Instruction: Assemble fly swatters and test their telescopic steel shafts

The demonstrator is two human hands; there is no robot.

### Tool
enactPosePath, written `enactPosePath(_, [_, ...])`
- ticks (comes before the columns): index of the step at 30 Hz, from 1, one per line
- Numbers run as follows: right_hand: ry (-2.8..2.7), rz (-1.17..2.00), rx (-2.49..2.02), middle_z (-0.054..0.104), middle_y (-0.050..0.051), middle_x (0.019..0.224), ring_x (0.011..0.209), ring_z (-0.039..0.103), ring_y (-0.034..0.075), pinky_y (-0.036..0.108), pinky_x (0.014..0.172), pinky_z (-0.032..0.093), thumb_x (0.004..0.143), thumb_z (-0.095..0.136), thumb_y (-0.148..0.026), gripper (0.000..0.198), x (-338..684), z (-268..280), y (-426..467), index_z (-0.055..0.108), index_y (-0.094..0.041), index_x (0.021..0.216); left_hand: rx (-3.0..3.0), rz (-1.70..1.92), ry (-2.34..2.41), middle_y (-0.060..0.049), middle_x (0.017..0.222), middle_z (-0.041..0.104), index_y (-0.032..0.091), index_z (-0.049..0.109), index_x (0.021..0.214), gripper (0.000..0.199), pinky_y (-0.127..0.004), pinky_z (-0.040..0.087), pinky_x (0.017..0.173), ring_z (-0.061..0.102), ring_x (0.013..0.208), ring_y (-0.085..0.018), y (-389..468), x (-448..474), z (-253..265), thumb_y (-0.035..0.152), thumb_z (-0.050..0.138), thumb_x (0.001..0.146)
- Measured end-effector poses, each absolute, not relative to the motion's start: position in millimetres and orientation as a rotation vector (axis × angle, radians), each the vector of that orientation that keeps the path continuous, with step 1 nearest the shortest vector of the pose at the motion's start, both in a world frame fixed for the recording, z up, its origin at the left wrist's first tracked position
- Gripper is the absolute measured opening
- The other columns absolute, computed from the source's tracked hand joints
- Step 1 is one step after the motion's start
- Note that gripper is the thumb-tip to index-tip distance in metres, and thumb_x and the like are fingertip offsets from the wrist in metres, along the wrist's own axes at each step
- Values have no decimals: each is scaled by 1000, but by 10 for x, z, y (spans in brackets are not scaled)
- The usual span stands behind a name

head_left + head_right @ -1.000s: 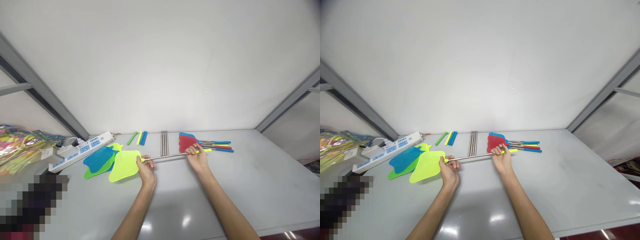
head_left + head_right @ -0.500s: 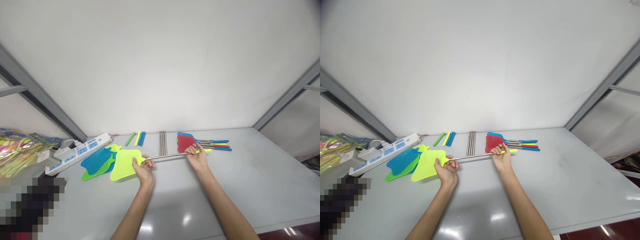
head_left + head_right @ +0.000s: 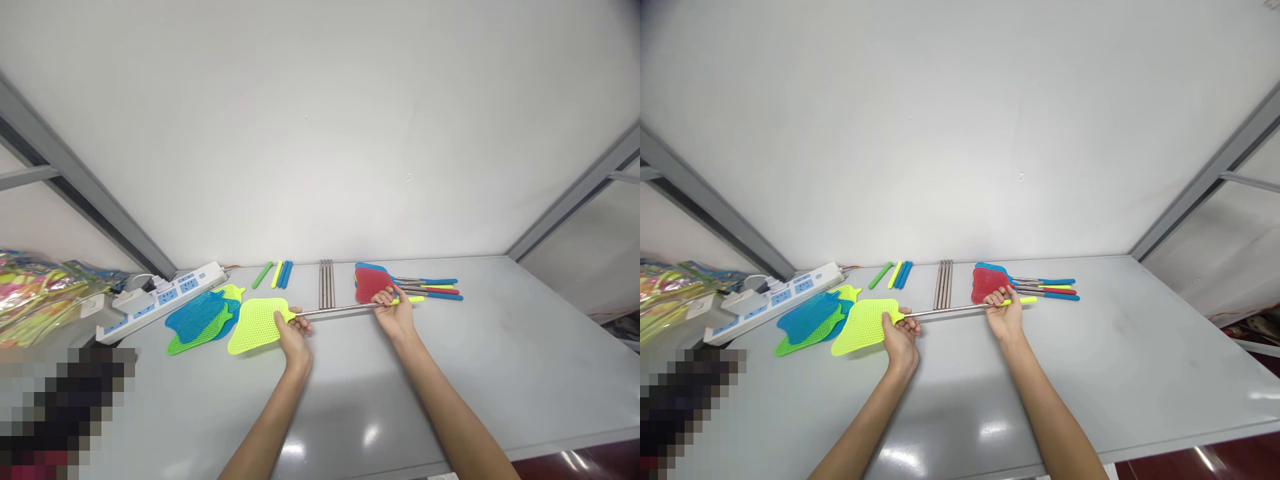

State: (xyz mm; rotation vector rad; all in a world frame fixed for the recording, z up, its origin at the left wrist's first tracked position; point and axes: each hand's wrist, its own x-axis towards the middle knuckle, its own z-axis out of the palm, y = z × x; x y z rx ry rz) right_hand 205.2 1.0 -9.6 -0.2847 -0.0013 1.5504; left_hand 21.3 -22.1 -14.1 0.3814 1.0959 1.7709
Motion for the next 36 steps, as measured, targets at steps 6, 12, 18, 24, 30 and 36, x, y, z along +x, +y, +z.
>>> enactPosePath(6, [34,1619,-298,25,-8,44,38,30,5,18,41,33,74,43,-19,19,1932,-119,-11,34,-17,56,397,1788,1096,5,40,37,15,49,65,42,-19,29,37,37,35,-7,-229,220,-152,54,34,71])
enactPosePath(12, [-47,1634,-287,28,-8,46,39,32,5,19,43,35,74,43,-20,17,1920,-111,-21,36,-17,59,404,1784,1092,5,39,37,15,49,65,42,-19,29,37,37,35,-8,-241,235,-147,54,33,71])
enactPosePath(18, [-135,1595,-370,25,-7,47,39,32,5,20,43,34,75,40,-20,19,1913,-91,-27,36,-17,57,406,1787,1079,5,38,38,16,48,64,41,-20,29,36,37,35,-8,-247,233,-157,52,32,72])
enactPosePath(24, [-49,1643,-327,26,-7,46,40,32,5,19,43,34,74,41,-21,18,1889,-112,-36,36,-17,58,416,1835,1090,4,43,42,16,48,65,38,-20,30,38,39,37,-8,-248,232,-189,50,32,73])
enactPosePath(30, [-41,1624,-335,26,-7,45,39,31,6,20,42,34,73,42,-20,16,1878,-166,-23,37,-17,58,406,1877,1087,1,63,51,16,48,67,35,-20,33,42,43,42,-6,-229,258,-202,48,37,72])
enactPosePath(36, [-84,1607,-362,25,-7,44,37,30,5,19,42,32,73,41,-18,17,1914,-175,-7,36,-17,56,379,1800,1074,1,62,51,15,49,67,34,-21,32,40,43,41,-7,-219,259,-174,47,38,70])
